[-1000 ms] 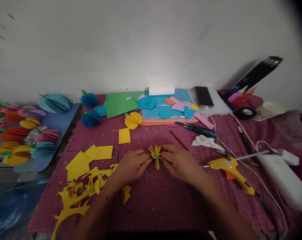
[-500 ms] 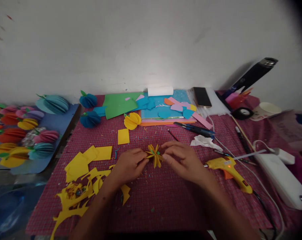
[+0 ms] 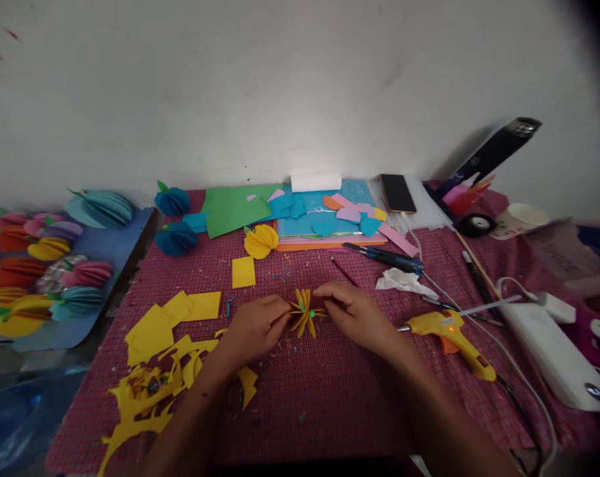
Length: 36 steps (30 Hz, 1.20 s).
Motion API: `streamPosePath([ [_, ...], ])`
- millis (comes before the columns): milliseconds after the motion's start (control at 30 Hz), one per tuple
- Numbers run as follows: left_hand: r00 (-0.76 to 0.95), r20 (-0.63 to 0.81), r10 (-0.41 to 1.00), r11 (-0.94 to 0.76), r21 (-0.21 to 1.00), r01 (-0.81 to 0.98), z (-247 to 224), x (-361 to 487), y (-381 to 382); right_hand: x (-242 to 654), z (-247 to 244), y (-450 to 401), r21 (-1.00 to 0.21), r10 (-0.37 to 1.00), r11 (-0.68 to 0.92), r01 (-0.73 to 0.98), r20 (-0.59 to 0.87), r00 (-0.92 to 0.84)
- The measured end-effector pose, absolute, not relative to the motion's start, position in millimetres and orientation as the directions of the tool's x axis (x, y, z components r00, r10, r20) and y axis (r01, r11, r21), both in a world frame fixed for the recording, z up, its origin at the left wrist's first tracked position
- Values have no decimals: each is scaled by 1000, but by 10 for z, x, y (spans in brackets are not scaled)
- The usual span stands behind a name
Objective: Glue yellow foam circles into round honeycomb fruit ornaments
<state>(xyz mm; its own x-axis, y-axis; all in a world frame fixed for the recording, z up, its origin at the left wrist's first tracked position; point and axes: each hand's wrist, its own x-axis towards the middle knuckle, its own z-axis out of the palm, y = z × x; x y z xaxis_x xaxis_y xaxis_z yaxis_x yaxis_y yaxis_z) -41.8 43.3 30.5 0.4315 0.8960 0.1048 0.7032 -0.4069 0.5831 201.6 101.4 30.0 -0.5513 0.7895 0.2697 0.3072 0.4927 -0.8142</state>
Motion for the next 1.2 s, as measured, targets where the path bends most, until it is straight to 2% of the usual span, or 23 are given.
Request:
streamPosePath([
  [267,430,119,895,-414,578,703,323,-420,436,2057,336,1006,-836,789,474,276,265,-554],
  [533,434,130,892,-425,569,704,289,-430,438,2035,248,1045,-826,821,461,326,256,-511],
  [800,444,102,890,-415,583,699,303,-428,441,2026,238,1064,-837,707,495,234,232,-668],
  [1200,426,118,897,-411,577,706,297,-420,441,2016,316,1039,-824,763,491,281,252,-595],
])
